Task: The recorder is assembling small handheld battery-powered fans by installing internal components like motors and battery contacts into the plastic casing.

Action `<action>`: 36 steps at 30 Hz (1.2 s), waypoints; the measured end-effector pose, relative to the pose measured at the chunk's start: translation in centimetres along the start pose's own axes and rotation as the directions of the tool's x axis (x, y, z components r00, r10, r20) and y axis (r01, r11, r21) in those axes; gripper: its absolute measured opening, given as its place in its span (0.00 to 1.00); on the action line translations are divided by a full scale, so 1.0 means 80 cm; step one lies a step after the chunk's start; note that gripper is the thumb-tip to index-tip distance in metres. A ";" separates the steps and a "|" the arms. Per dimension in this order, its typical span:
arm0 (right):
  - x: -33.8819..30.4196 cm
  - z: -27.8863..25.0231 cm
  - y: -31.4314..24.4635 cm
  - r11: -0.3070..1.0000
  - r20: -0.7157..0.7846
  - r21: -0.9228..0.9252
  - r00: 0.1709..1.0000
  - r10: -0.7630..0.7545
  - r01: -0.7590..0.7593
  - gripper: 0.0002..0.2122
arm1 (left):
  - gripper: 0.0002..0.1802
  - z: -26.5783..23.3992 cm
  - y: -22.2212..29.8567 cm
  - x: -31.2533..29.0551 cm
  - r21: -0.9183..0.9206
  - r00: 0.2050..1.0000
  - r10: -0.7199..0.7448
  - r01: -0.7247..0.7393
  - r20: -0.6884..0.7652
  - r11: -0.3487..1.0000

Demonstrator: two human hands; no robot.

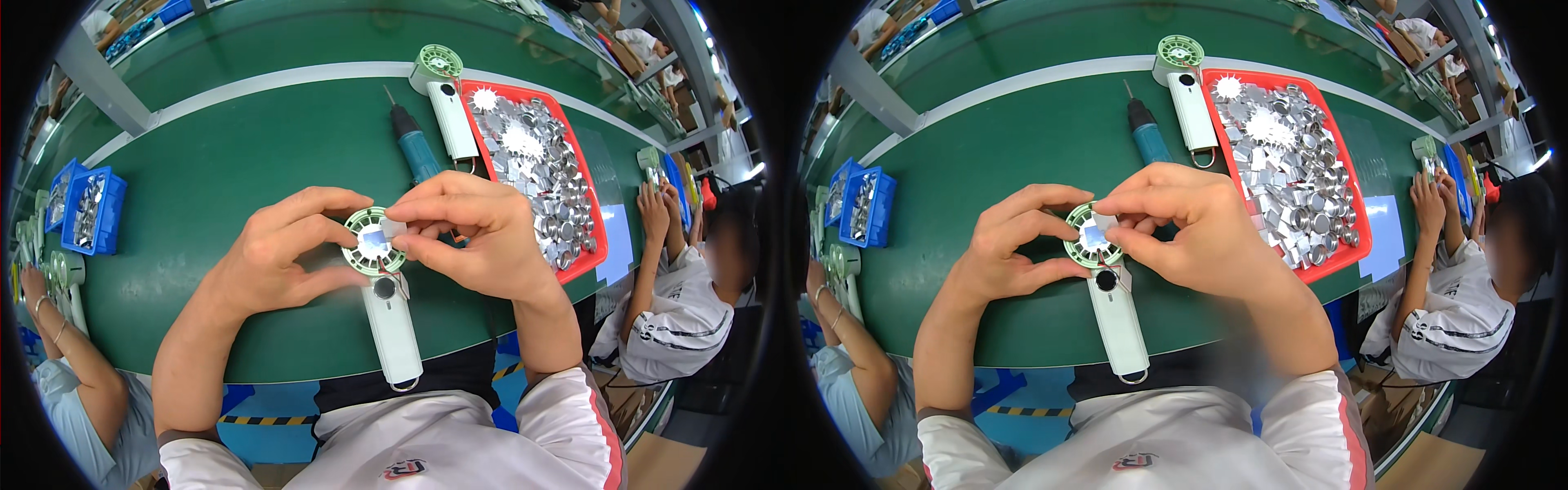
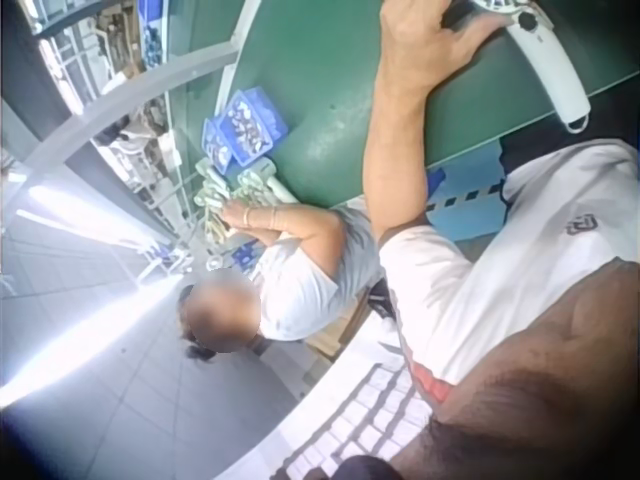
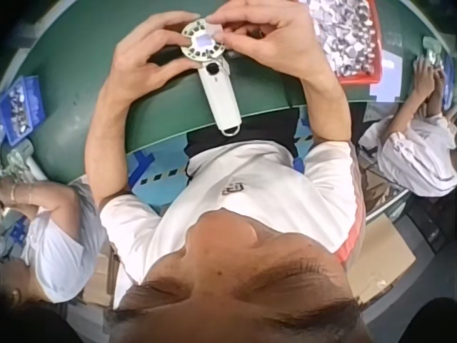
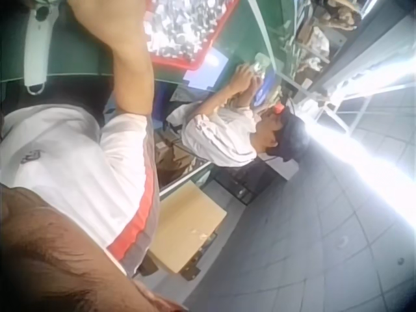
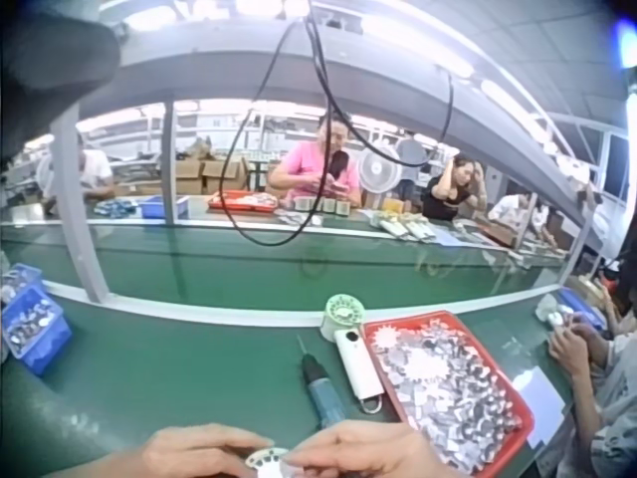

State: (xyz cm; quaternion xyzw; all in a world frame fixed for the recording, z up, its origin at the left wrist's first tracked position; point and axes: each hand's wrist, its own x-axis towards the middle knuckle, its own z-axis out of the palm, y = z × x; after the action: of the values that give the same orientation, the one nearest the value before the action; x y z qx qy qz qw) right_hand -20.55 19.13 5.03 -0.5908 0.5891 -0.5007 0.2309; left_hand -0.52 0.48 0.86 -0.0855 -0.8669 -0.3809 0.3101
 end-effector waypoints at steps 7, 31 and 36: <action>0.002 -0.002 0.005 0.998 -0.002 -0.056 1.000 -0.029 0.028 0.14 | 0.24 0.000 0.002 -0.001 0.007 0.999 -0.024 0.024 0.022 1.000; 0.001 -0.003 -0.006 0.952 -0.014 0.228 0.976 0.215 -0.207 0.09 | 0.26 -0.004 0.018 0.005 0.061 0.986 -0.079 0.071 0.149 0.996; -0.004 -0.012 -0.003 0.978 0.043 0.035 0.978 0.204 -0.206 0.07 | 0.26 -0.002 0.018 0.007 0.053 0.987 -0.070 0.063 0.146 0.997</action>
State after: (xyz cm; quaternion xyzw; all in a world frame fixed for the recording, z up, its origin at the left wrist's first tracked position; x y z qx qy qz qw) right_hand -21.22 19.78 5.54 -0.5320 0.6323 -0.4739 0.3043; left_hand -0.32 1.31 2.15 -0.0770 -0.8988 -0.3625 0.2342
